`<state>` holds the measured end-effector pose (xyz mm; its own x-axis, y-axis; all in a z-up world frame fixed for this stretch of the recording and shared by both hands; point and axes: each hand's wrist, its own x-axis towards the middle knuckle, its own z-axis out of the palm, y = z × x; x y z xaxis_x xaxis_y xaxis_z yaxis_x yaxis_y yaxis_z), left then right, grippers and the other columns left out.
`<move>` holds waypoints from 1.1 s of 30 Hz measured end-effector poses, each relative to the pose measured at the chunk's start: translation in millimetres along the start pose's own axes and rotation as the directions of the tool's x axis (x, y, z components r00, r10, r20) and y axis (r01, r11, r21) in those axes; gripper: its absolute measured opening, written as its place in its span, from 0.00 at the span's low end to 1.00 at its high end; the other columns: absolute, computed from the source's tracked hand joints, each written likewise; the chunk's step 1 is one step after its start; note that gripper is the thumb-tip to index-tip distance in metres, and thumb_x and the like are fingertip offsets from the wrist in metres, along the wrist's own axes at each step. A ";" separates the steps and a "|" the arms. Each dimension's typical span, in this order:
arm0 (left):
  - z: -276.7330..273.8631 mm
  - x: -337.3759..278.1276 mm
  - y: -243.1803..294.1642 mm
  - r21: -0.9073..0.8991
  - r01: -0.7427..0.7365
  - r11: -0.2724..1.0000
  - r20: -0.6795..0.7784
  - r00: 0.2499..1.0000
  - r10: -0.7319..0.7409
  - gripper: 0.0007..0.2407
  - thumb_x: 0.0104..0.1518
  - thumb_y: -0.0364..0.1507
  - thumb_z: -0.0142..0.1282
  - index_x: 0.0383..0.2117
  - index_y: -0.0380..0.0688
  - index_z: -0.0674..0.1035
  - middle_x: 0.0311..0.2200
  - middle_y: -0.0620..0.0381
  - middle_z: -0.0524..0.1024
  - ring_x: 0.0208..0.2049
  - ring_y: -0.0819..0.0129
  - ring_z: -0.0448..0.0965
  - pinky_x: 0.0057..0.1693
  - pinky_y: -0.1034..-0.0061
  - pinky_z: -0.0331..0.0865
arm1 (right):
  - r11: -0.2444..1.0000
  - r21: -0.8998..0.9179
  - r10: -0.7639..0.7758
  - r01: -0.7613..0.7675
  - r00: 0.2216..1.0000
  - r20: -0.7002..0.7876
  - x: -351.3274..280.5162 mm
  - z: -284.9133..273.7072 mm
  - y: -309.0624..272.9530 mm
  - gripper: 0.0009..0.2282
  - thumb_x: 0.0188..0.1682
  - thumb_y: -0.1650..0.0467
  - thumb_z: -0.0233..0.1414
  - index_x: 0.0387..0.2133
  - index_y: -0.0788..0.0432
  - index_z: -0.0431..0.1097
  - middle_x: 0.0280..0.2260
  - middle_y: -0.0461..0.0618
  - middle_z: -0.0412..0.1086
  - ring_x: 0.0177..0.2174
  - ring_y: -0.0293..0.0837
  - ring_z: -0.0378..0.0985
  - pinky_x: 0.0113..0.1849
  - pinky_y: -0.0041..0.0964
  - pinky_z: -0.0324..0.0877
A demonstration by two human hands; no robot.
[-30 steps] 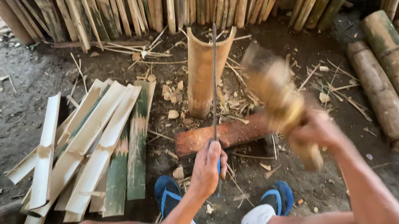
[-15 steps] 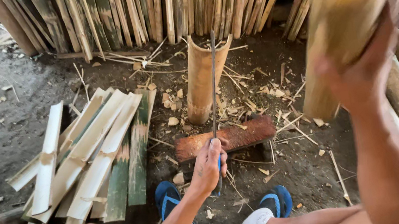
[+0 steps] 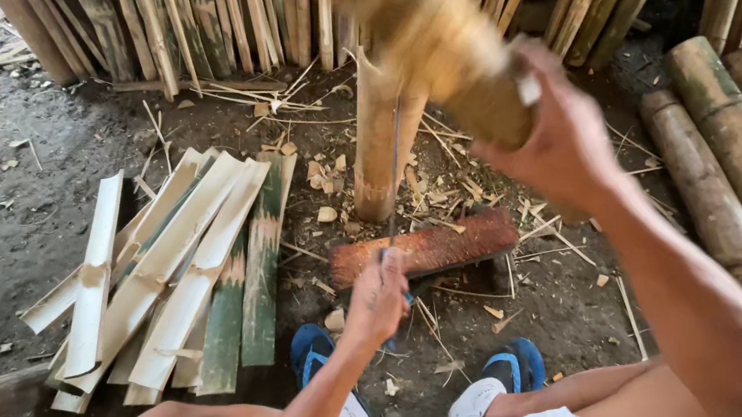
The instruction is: The person splits a bamboo pole into flat strips using a machete and a wooden mallet. They position the bamboo on a wooden block, drive the machete into the pole, and strike the back of the blade with the mallet to split the bamboo lengthwise.
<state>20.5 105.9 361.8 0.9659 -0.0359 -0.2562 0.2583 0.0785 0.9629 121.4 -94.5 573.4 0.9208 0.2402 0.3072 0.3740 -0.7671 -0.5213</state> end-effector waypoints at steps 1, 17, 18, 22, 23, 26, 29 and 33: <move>-5.6 6.3 -3.1 0.073 -0.042 0.996 -0.063 0.997 0.047 0.17 0.66 0.44 0.37 0.37 0.43 0.71 0.18 0.60 0.69 0.17 0.72 0.71 0.27 0.72 0.68 | 0.984 0.018 -0.175 0.179 0.977 -0.118 3.7 -8.7 2.3 0.43 0.45 0.68 0.67 0.70 0.62 0.45 0.51 0.61 0.72 0.42 0.48 0.83 0.42 0.41 0.77; -48.5 63.2 -43.7 0.439 0.018 0.899 -0.184 0.980 0.070 0.26 0.67 0.47 0.33 0.51 0.34 0.74 0.45 0.33 0.79 0.52 0.35 0.76 0.56 0.53 0.69 | 0.995 -0.079 0.079 -0.055 0.930 0.359 7.8 121.6 39.2 0.49 0.35 0.61 0.69 0.68 0.56 0.43 0.49 0.67 0.72 0.42 0.58 0.81 0.44 0.51 0.78; -51.4 63.8 -45.0 0.419 0.059 0.906 -0.186 0.982 0.022 0.26 0.66 0.48 0.33 0.53 0.35 0.73 0.45 0.32 0.78 0.51 0.35 0.76 0.56 0.53 0.68 | 0.994 0.042 0.081 -0.102 0.932 0.353 14.8 108.2 28.5 0.47 0.37 0.62 0.68 0.68 0.56 0.46 0.48 0.66 0.74 0.43 0.56 0.82 0.47 0.50 0.78; -51.9 82.3 -70.0 0.434 -0.042 0.900 -0.195 0.971 0.140 0.30 0.66 0.51 0.34 0.58 0.34 0.69 0.49 0.29 0.75 0.54 0.31 0.72 0.59 0.52 0.65 | 0.945 0.151 0.267 -0.292 0.950 0.164 28.7 46.8 -21.4 0.38 0.40 0.67 0.61 0.66 0.56 0.51 0.42 0.64 0.76 0.39 0.54 0.84 0.39 0.52 0.80; -52.3 86.0 -79.4 0.459 -0.114 0.881 -0.202 0.952 0.228 0.31 0.67 0.52 0.35 0.59 0.32 0.68 0.51 0.27 0.73 0.56 0.30 0.69 0.60 0.52 0.64 | 0.982 0.109 0.150 -0.152 0.988 0.028 41.8 31.1 -25.7 0.36 0.44 0.67 0.62 0.65 0.58 0.52 0.46 0.63 0.74 0.43 0.53 0.83 0.42 0.51 0.79; -56.1 92.2 -95.5 0.420 -0.041 0.907 -0.210 0.968 0.141 0.32 0.65 0.52 0.36 0.61 0.31 0.65 0.51 0.27 0.73 0.57 0.32 0.69 0.60 0.53 0.63 | 0.859 0.039 -0.450 0.511 0.788 -0.419 79.5 22.6 -25.3 0.31 0.56 0.65 0.59 0.65 0.57 0.46 0.56 0.64 0.65 0.54 0.50 0.76 0.52 0.48 0.75; -54.1 96.3 -100.4 0.382 0.074 0.921 -0.198 0.980 0.004 0.31 0.63 0.51 0.34 0.61 0.36 0.68 0.49 0.30 0.77 0.56 0.34 0.72 0.60 0.54 0.65 | 0.935 -0.048 -0.353 0.351 0.935 -0.037 79.9 69.2 -3.6 0.35 0.53 0.63 0.59 0.68 0.52 0.41 0.55 0.64 0.65 0.50 0.50 0.74 0.49 0.45 0.76; -51.5 89.7 -98.1 0.440 0.035 0.897 -0.156 0.987 0.038 0.25 0.65 0.43 0.39 0.59 0.33 0.68 0.44 0.24 0.76 0.52 0.31 0.74 0.58 0.50 0.67 | 0.920 -0.389 0.250 -0.041 0.828 0.502 25.7 158.3 33.4 0.47 0.37 0.60 0.64 0.70 0.51 0.41 0.50 0.64 0.70 0.41 0.55 0.76 0.41 0.45 0.77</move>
<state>82.6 146.3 240.0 0.9654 0.1234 -0.2298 0.2596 -0.3693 0.8923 175.0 -19.7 437.9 0.9114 0.3060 -0.2751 0.2631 -0.9474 -0.1824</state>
